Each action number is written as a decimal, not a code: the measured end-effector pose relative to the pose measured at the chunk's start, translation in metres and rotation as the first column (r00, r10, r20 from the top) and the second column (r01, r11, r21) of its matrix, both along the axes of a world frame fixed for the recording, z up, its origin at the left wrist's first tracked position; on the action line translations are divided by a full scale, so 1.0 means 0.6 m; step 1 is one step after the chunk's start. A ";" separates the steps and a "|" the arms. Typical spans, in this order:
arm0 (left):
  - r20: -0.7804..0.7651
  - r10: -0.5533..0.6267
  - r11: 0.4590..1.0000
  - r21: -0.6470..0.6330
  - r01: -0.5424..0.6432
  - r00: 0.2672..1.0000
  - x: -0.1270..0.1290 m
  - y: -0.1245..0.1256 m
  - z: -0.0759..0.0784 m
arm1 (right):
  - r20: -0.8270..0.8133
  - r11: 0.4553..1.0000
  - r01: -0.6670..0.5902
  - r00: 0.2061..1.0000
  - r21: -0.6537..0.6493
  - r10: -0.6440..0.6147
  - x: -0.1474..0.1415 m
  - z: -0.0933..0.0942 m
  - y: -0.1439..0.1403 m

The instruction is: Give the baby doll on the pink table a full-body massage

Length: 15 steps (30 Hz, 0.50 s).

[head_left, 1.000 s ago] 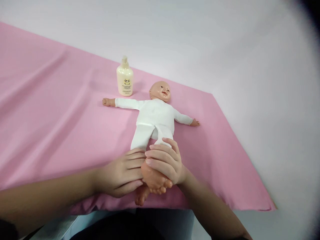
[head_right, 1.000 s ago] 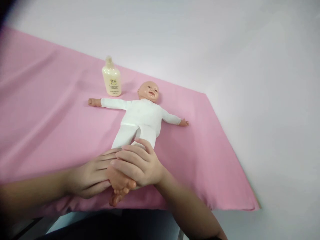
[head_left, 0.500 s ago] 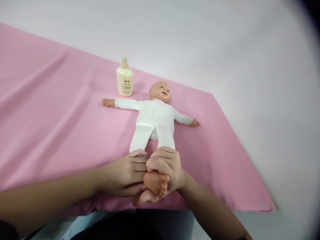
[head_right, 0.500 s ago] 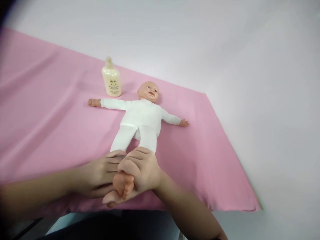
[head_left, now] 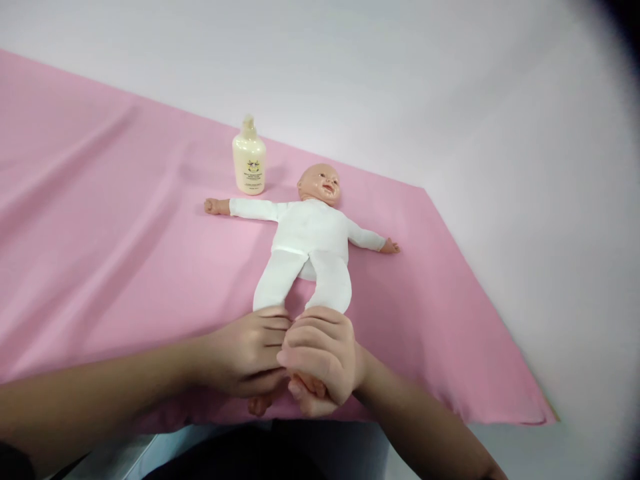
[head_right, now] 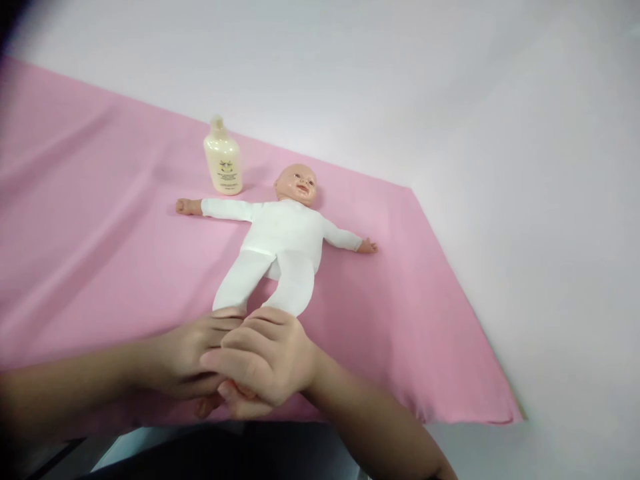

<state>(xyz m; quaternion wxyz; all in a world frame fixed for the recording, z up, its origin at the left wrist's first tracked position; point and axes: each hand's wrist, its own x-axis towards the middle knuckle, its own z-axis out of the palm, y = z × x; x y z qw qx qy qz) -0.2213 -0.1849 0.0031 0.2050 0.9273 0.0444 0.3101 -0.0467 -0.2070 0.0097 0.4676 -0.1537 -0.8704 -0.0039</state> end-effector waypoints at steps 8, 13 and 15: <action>0.069 -0.089 0.996 0.020 0.088 0.994 0.002 0.003 -0.007 | 0.170 0.999 -0.024 0.985 0.038 0.017 0.007 -0.004 0.002; 0.121 -0.055 0.998 0.023 0.053 0.991 -0.005 0.005 0.010 | -0.013 0.986 0.112 0.994 0.128 -0.111 0.009 0.002 0.021; 0.109 0.022 1.000 -0.019 -0.020 0.994 -0.007 0.003 0.016 | -0.068 0.973 0.211 0.976 0.098 -0.205 0.014 0.007 0.029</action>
